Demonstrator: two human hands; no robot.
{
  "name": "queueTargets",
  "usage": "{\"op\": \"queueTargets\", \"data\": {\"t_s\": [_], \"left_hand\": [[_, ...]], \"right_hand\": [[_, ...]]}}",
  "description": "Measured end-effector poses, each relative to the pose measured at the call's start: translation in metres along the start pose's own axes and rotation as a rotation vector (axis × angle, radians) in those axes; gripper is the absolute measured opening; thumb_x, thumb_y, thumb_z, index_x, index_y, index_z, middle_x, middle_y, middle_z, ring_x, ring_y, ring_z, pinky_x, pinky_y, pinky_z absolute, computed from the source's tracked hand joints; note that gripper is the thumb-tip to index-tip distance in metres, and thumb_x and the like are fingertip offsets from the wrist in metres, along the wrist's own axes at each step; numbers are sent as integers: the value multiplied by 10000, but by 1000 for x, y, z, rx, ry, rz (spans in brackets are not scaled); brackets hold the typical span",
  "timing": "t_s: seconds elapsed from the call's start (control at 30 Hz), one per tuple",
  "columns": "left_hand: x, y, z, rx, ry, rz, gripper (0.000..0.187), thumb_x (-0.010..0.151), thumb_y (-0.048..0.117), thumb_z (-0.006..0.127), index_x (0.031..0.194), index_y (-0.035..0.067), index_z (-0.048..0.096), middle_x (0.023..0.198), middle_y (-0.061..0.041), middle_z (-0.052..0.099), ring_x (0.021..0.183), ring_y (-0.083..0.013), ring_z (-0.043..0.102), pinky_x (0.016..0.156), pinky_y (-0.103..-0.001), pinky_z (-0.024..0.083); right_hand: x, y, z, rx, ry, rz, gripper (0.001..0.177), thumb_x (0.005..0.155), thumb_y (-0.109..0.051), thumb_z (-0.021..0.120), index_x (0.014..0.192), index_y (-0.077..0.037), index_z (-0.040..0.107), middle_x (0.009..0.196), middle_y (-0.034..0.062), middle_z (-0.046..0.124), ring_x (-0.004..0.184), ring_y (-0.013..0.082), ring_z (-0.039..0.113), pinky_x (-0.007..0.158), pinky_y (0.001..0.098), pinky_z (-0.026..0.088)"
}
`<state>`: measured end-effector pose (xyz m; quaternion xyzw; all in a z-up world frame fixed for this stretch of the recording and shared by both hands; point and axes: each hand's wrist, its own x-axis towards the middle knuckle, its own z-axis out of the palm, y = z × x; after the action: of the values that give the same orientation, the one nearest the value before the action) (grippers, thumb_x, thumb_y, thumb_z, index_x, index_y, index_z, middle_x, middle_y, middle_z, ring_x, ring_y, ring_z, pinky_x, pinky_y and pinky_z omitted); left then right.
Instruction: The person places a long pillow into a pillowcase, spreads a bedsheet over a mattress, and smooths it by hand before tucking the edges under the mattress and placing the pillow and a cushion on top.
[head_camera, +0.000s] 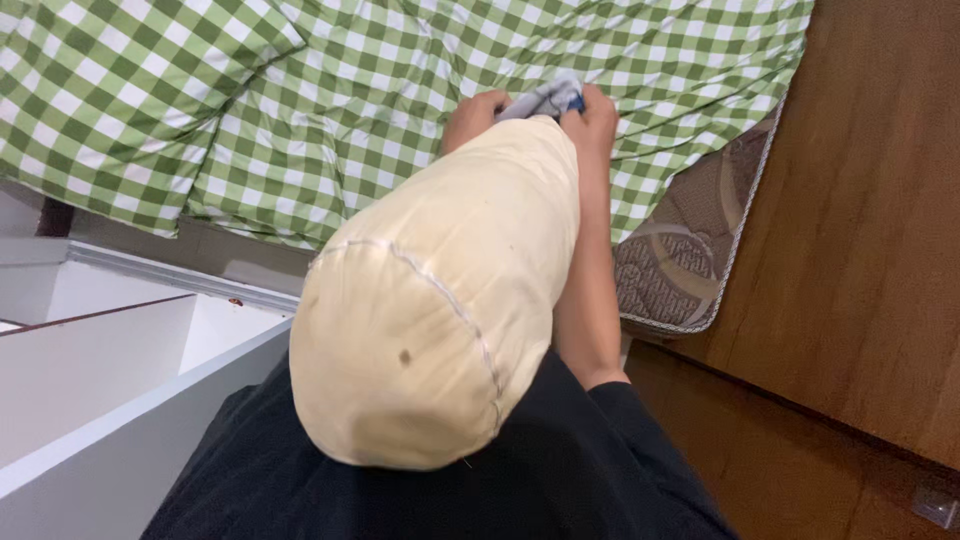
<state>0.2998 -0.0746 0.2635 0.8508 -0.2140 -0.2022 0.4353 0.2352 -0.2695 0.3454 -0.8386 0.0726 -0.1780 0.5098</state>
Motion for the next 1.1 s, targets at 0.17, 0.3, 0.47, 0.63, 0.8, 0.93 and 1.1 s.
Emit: {"op": "queueTargets", "data": {"t_s": [0.17, 0.3, 0.47, 0.63, 0.8, 0.93, 1.1], "left_hand": [[-54, 69, -8, -79, 259, 256, 356, 823, 300, 747, 1099, 100, 645, 1034, -119, 669, 957, -341, 641, 786, -444, 502], [-80, 113, -5, -117, 429, 478, 316, 808, 271, 759, 1041, 85, 656, 966, -118, 660, 891, -331, 639, 744, -434, 498], [-124, 128, 19, -136, 506, 700, 268, 788, 235, 773, 968, 65, 670, 881, -117, 648, 808, -319, 637, 691, -422, 492], [-135, 125, 14, -95, 555, 762, 224, 769, 198, 787, 896, 46, 684, 795, -116, 637, 725, -306, 636, 638, -409, 486], [-144, 138, 13, -150, 496, 982, 202, 769, 177, 805, 841, 32, 683, 729, -116, 614, 664, -309, 629, 595, -404, 476], [-147, 142, 14, -93, 463, 867, 177, 723, 159, 789, 767, 45, 662, 675, -117, 591, 611, -307, 611, 543, -412, 448], [-159, 138, 12, -93, 330, 954, 259, 804, 253, 769, 799, 37, 627, 707, -136, 573, 660, -344, 609, 591, -441, 461]], "right_hand": [[-90, -54, -23, 14, 162, -261, 121, 840, -26, 635, 905, 66, 590, 805, 95, 451, 710, 209, 453, 641, 373, 387], [-93, -67, -28, 6, 171, -256, 348, 820, -156, 849, 877, 63, 584, 815, 101, 466, 730, 216, 470, 630, 371, 391], [-111, -70, -36, 231, 165, 27, 791, 659, -38, 880, 1355, -70, 505, 866, 10, 602, 747, 141, 568, 608, 285, 476], [-112, -32, -49, 134, -19, -232, 443, 825, 84, 804, 1227, -31, 658, 1065, 39, 663, 969, 141, 687, 858, 278, 601], [-118, -4, -46, 4, -168, 100, 549, 736, 86, 790, 1233, 0, 572, 1114, 59, 655, 976, 122, 607, 816, 277, 525], [-141, 4, -68, -65, -121, -44, 469, 785, 50, 764, 1221, -1, 599, 1102, 75, 674, 961, 140, 631, 817, 297, 547], [-192, 25, -74, -87, -88, 36, 373, 846, 4, 731, 1206, -4, 633, 1087, 95, 697, 943, 163, 661, 818, 323, 574]]}}
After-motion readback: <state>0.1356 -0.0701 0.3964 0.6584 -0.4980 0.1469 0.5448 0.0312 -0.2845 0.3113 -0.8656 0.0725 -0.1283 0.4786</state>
